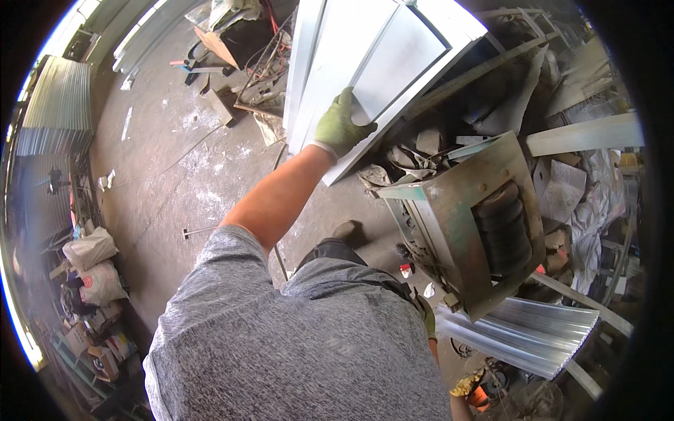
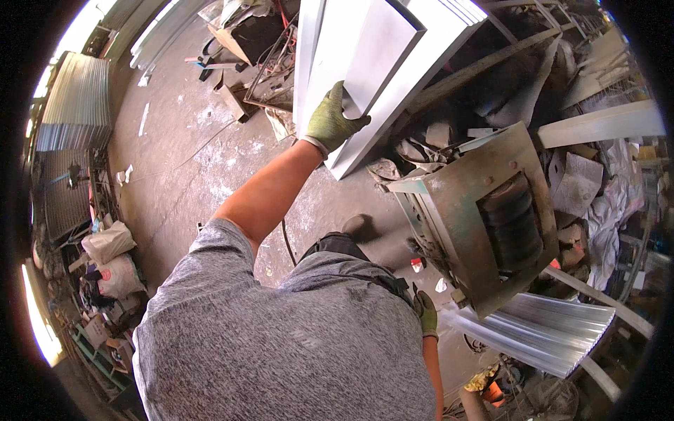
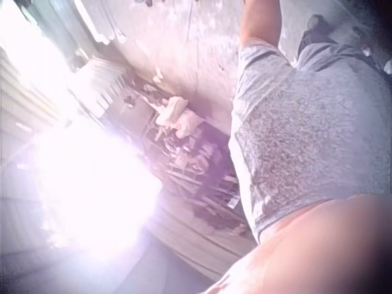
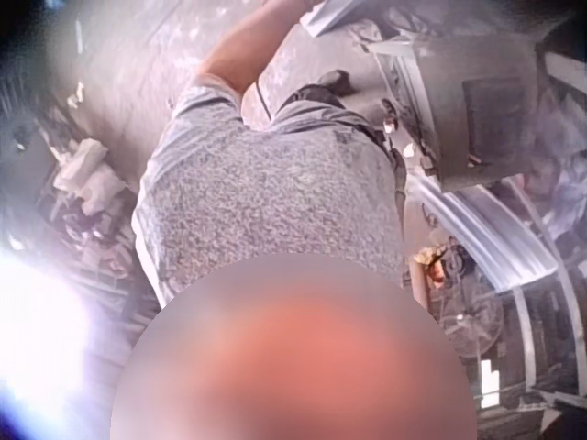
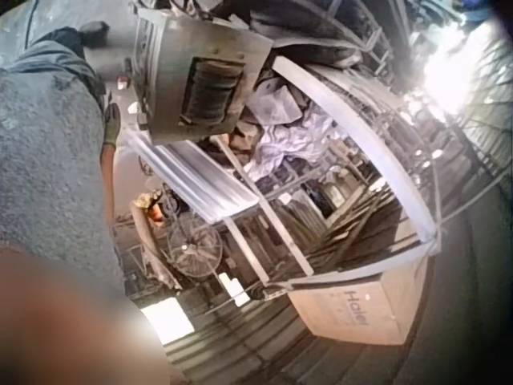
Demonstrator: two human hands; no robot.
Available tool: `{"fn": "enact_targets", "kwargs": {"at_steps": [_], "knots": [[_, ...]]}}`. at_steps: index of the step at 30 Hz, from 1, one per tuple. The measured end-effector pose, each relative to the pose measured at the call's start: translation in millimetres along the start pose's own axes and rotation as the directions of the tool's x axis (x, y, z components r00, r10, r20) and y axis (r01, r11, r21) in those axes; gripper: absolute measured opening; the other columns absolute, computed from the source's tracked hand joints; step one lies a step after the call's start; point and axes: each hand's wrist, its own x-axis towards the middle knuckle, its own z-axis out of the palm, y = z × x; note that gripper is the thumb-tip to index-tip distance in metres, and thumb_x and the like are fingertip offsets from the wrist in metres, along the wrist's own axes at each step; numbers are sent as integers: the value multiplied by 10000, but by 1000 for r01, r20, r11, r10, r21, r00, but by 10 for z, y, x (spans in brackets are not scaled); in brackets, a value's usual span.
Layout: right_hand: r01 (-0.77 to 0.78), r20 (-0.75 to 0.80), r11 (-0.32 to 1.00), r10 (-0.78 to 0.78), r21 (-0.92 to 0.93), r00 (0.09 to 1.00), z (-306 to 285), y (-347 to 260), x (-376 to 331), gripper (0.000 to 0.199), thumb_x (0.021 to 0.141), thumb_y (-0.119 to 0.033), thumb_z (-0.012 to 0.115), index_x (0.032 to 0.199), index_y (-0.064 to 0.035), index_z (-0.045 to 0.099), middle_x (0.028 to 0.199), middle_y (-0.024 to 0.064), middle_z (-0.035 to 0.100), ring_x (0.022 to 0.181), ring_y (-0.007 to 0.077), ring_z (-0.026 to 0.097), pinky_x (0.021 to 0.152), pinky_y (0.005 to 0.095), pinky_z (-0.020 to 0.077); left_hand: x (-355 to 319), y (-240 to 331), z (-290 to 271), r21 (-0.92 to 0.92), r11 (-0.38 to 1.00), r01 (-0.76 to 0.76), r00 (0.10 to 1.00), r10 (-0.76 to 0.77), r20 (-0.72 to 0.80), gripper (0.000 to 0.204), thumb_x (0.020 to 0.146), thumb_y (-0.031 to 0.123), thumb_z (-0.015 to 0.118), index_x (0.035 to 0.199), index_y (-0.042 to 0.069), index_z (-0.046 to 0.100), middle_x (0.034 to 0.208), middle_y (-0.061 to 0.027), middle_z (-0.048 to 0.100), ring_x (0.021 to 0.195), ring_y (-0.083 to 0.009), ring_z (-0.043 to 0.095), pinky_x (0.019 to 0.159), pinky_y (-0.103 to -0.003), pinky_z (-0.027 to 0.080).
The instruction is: The person repeatedly feeds long metal bars into a bench grinder, pulls them back, and stacks them against a nearby rack. The cycle of grinding and stacking continues throughout the clip.
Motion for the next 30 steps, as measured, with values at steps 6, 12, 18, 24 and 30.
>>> {"fn": "enact_targets", "kwargs": {"at_steps": [6,12,18,24,30], "knots": [[-173,-86,983,168,-58,982,154,147,-136,419,1076,-235,754,1409,12,690,1329,135,751,1181,217,703,1052,322,541,286,-182,298,-10,1000,3,1000,-3,5,994,806,353,936,1591,44,410,1446,-268,630,1320,-461,629,1100,-499,533],[-106,-22,784,117,-611,993,22,334,-317,532,1111,-450,581,1382,-9,703,1280,204,778,1167,303,730,1018,432,545,368,-630,666,31,999,21,1000,-21,-22,1137,775,402,973,1639,-30,372,1415,-270,643,1255,-405,689,1051,-459,570],[-420,-127,864,401,-276,907,250,274,-370,546,1132,-413,567,1456,14,672,1427,205,713,1302,253,669,1119,390,515,637,-577,848,29,996,80,997,-80,-4,1090,777,383,960,1618,2,381,1467,-276,616,1379,-443,599,1136,-492,511],[-419,-127,872,399,-254,908,474,-122,-239,537,1132,-405,566,1455,10,673,1417,210,717,1297,258,675,1113,393,518,785,-350,856,160,976,150,985,-134,-109,1049,791,387,942,1614,49,385,1480,-259,618,1351,-468,605,1133,-526,515],[-409,-119,873,391,-265,913,562,-302,-153,527,1131,-397,566,1454,6,673,1407,215,721,1293,264,681,1106,396,522,429,-368,1124,21,995,-93,992,94,-80,375,988,340,754,1249,75,710,1203,-218,756,1136,-447,706,975,-513,565]]}}
